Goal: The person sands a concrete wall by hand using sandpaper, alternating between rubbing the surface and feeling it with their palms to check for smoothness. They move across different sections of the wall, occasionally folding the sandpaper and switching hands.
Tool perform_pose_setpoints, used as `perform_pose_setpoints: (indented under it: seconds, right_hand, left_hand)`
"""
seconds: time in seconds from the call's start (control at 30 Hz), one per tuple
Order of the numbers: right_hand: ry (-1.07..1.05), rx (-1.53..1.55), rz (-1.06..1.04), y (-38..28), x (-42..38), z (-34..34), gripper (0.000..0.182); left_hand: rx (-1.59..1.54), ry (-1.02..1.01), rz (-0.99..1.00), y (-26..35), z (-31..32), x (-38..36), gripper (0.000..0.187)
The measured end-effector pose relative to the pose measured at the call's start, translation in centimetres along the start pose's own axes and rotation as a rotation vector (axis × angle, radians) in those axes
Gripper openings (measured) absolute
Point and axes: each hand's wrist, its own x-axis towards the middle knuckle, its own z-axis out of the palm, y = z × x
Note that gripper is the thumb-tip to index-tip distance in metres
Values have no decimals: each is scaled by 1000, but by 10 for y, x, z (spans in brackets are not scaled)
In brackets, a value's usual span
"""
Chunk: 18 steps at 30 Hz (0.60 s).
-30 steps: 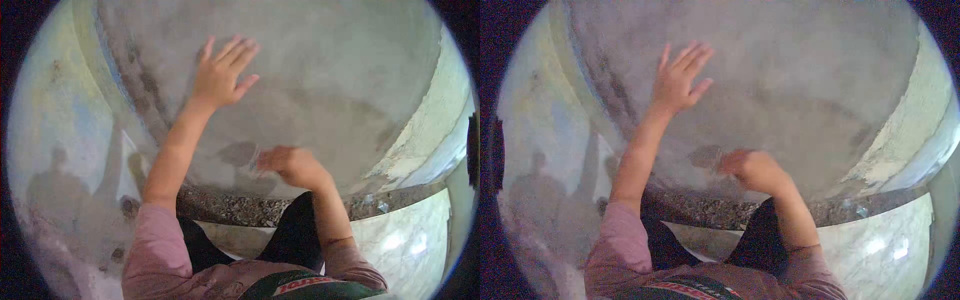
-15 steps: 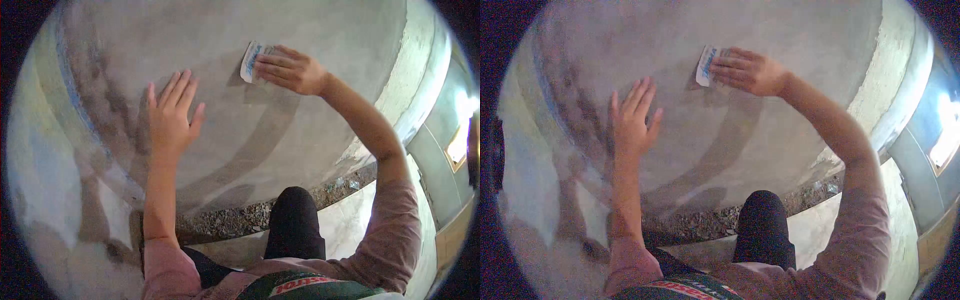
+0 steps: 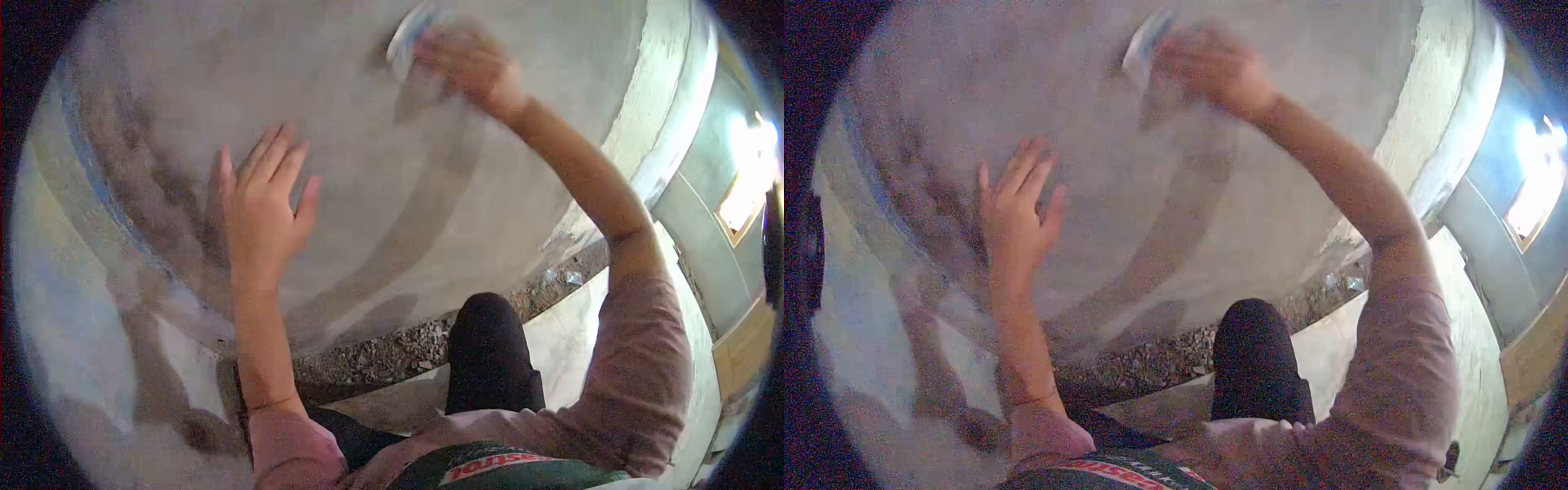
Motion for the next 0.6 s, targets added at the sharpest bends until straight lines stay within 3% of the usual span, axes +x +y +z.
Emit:
perform_pose_setpoints:
  seconds: [0.03, 0.1, 0.13, 0.17, 0.27, 0.33, 0.37, 0.43, 0.47, 0.5, 0.6]
  right_hand:
    - [7, -1, -8, 3, 6, -4, 38]
    - [-128, -63, -244, 4, 9, -13, 37]
    - [-82, -190, -60, 19, -2, -8, 31]
    - [105, -99, 107, 51, -19, 16, 33]
    - [161, -300, 265, -16, -3, 4, 35]
    - [-85, 19, -88, -39, -1, 1, 40]
    - [-78, 26, -82, -26, -3, -2, 40]
    - [32, -210, 200, 25, -9, -6, 38]
    - [269, -116, 295, 40, -14, 8, 39]
    - [264, -114, 286, 33, -14, 8, 39]
    - [-36, -107, -55, -27, 1, -11, 35]
  left_hand:
    - [9, -10, -4, -1, -1, 2, 44]
    - [18, -31, -6, 0, -3, 4, 44]
    - [18, -50, -9, 0, -4, 3, 44]
    - [21, -56, -7, -1, -5, 1, 44]
    - [15, -54, -29, 5, -5, 2, 44]
    - [29, -78, -12, 9, -9, 2, 45]
    - [36, -88, -10, 10, -9, 3, 45]
    - [12, -68, -4, 8, -8, 3, 45]
    - [16, -69, -5, 6, -9, 2, 45]
    - [18, -78, -18, 8, -9, 2, 45]
    - [30, -85, -26, 13, -7, 3, 45]
